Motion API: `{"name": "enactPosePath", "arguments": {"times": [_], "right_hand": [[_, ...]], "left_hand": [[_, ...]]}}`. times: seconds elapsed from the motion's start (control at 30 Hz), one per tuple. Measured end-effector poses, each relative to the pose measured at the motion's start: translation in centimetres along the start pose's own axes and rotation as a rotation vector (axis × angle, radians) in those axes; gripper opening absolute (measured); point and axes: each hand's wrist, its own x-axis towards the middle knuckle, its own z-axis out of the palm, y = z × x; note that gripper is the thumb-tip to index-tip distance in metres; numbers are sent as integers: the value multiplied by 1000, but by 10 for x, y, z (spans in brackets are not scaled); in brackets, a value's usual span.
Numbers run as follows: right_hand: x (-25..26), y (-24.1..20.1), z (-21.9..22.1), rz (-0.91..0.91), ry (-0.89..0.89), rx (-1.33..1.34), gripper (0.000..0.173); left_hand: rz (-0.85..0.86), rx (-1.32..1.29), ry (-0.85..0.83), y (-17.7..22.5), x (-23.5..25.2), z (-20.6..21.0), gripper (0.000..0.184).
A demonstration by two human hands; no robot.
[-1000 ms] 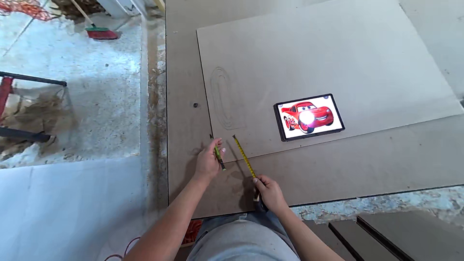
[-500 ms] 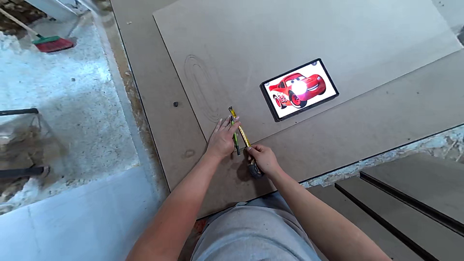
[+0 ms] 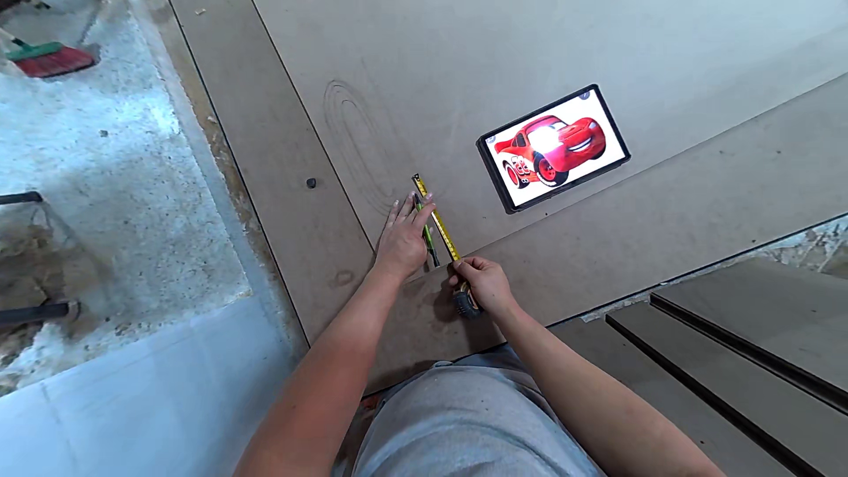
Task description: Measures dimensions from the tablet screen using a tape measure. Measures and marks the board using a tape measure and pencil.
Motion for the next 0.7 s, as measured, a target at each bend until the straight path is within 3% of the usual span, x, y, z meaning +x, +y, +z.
{"name": "enactPosePath", "arguments": {"times": [0.17,0.7], "right_hand": [[-1,6,1,-26,23,-2,21],[4,-10,6,31,86,-55,21]], "left_hand": [[-20,7,-61,-3,16,-13,54],[-5,-93,-21,-10,18,-12,51]]}}
